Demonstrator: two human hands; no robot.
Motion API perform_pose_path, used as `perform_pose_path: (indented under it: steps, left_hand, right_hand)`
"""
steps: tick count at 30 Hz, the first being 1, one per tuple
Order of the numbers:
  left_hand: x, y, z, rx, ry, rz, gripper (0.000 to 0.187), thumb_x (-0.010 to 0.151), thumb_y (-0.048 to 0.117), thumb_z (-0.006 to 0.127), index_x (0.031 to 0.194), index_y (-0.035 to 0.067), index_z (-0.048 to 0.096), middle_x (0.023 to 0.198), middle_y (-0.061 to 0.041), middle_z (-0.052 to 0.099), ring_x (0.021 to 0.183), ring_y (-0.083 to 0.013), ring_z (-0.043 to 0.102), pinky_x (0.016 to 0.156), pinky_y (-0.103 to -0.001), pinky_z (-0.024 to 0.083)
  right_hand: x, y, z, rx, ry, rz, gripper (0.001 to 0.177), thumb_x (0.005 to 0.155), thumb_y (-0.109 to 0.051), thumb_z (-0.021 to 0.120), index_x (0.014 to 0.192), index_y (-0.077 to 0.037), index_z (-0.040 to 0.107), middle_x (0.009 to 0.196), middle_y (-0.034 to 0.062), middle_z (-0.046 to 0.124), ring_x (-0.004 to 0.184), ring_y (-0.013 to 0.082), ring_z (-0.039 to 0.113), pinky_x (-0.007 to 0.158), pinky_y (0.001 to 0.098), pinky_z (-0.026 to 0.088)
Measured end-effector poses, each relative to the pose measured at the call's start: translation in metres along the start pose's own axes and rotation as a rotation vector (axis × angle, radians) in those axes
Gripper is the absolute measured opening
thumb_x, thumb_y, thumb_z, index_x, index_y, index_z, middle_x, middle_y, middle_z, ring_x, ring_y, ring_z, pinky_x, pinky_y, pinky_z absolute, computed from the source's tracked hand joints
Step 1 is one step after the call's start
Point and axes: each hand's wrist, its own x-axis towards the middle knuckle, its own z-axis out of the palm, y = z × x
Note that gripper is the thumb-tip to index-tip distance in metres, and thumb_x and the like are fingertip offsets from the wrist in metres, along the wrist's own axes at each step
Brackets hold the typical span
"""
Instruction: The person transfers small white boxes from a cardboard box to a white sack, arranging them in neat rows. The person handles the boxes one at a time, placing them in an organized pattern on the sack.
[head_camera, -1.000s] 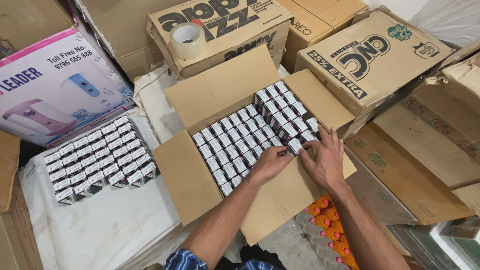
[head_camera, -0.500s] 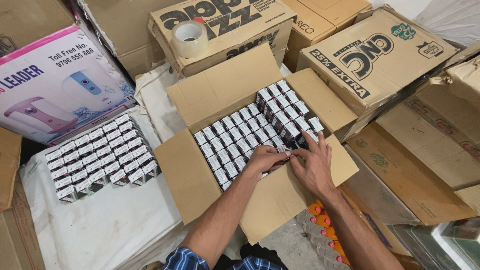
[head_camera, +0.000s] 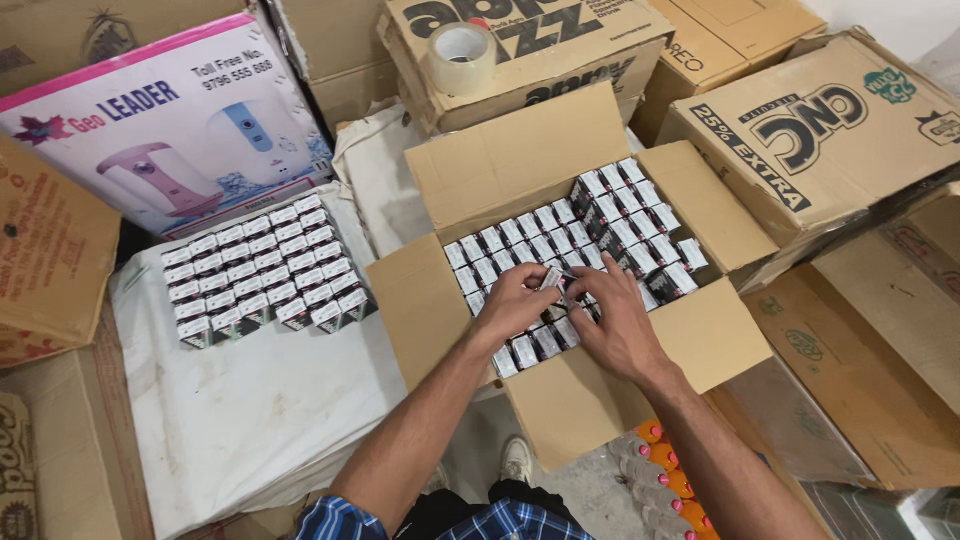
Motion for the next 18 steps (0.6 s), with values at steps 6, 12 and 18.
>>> perform_pose_path:
  steps: [6,12,18]
  left_hand:
    - [-0.034,-0.007,-0.076,-0.053,0.105,0.072,0.055,0.074,0.025,0.075,0.125,0.004,0.068,0.109,-0.013,0.067,0.086,-0.0171,0.071,0.081,-0.035,0.058]
    - [-0.086,0.008,-0.145,-0.088,0.200,0.107,0.052,0.075,0.021,0.073,0.124,0.003,0.070,0.108,-0.009,0.071,0.083,-0.0121,0.070,0.073,-0.030,0.058]
    - [-0.131,0.001,-0.208,-0.133,0.337,0.163,0.049,0.077,0.019,0.079,0.122,0.003,0.071,0.106,-0.009,0.068,0.082,-0.0093,0.066,0.072,-0.026,0.057]
  right_hand:
    - [0.029,-0.033,0.045,0.146,-0.046,-0.100,0.026,0.088,-0.026,0.067,0.114,-0.026,0.061,0.133,0.0009,0.065,0.126,0.0270,0.062,0.100,0.0435,0.052]
    - [0.044,-0.107,0.067,0.293,-0.144,-0.104,0.033,0.085,-0.019,0.073,0.113,-0.009,0.059,0.123,0.0140,0.071,0.109,0.0318,0.070,0.084,0.0387,0.056]
    - [0.058,-0.148,0.123,0.372,-0.296,-0.170,0.062,0.083,-0.014,0.077,0.141,-0.014,0.056,0.120,0.0131,0.071,0.102,0.0243,0.067,0.082,0.0334,0.056]
